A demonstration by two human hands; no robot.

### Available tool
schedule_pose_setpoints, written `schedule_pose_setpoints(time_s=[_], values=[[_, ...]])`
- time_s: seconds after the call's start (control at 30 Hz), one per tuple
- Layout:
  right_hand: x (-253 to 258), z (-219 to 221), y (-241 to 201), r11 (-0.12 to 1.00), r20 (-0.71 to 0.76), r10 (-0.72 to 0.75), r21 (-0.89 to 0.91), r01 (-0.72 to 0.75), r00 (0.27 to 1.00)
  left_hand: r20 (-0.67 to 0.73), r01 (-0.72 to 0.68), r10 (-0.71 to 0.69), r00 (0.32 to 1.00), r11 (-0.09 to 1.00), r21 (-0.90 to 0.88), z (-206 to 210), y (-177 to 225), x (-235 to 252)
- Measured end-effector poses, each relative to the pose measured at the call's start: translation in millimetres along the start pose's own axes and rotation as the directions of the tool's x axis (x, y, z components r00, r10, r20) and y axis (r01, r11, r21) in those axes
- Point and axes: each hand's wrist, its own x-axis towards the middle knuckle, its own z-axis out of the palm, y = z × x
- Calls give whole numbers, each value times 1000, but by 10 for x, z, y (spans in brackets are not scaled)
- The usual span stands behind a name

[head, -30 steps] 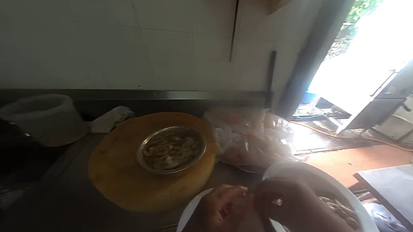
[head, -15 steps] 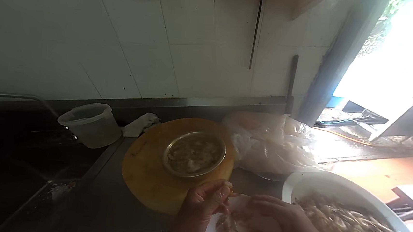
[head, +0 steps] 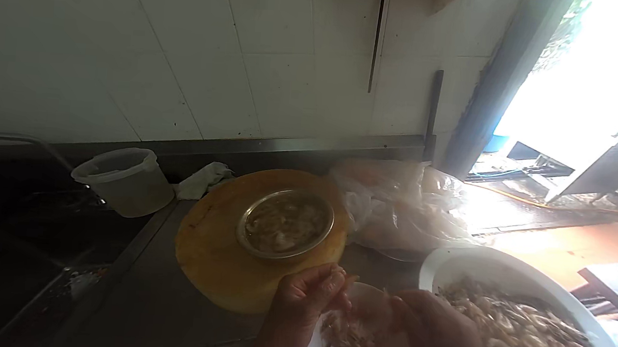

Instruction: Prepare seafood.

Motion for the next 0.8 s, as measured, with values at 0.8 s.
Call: schedule_pose_setpoints(time_s=[0.8], values=[[11,37,66,732,91,234,639,-237,968,204,-264,219,954,937,230,324,-277,-185]])
